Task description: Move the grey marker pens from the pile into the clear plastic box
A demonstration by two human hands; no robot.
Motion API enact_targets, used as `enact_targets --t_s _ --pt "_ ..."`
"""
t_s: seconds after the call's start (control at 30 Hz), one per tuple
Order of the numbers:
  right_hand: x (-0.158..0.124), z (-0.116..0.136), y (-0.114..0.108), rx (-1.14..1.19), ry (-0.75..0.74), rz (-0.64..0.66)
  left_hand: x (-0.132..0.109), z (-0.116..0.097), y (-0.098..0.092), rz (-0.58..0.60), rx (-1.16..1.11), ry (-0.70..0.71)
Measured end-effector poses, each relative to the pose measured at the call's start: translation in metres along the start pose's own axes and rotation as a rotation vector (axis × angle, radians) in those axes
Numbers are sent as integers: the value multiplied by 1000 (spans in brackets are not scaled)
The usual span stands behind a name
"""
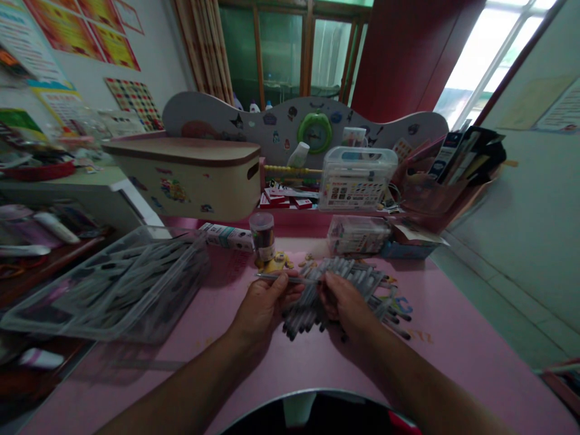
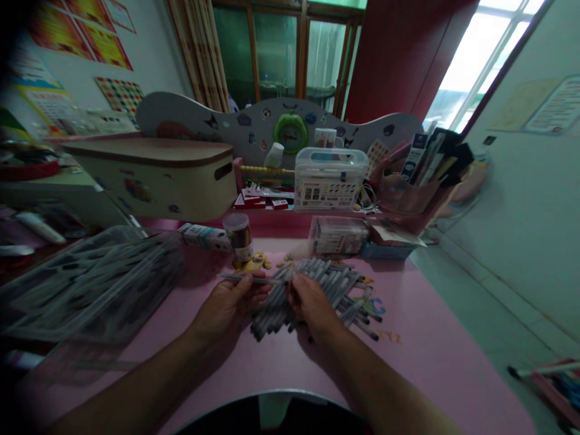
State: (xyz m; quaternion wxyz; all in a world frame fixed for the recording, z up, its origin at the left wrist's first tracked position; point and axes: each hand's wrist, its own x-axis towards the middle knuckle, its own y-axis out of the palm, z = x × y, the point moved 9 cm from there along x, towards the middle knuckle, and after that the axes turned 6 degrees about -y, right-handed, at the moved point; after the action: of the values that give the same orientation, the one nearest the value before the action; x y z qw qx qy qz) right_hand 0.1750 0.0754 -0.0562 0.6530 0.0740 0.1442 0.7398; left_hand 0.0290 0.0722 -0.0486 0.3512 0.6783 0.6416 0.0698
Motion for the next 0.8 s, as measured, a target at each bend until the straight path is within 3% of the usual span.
enact_targets --t_s 0.1,0.3,0.5,0.7,0.8 --pt "0 -2 3 -73 2 48 -2 0 1 -2 2 -1" --pt "-2 5 9 112 -20 46 -4 0 3 19 -10 -7" --pt "-3 2 9 -18 4 54 -6 -5 8 38 16 26" --pt "-5 8 12 88 -19 73 -8 -7 8 28 27 22" --pt "-4 4 10 19 10 62 -8 -7 9 33 35 37"
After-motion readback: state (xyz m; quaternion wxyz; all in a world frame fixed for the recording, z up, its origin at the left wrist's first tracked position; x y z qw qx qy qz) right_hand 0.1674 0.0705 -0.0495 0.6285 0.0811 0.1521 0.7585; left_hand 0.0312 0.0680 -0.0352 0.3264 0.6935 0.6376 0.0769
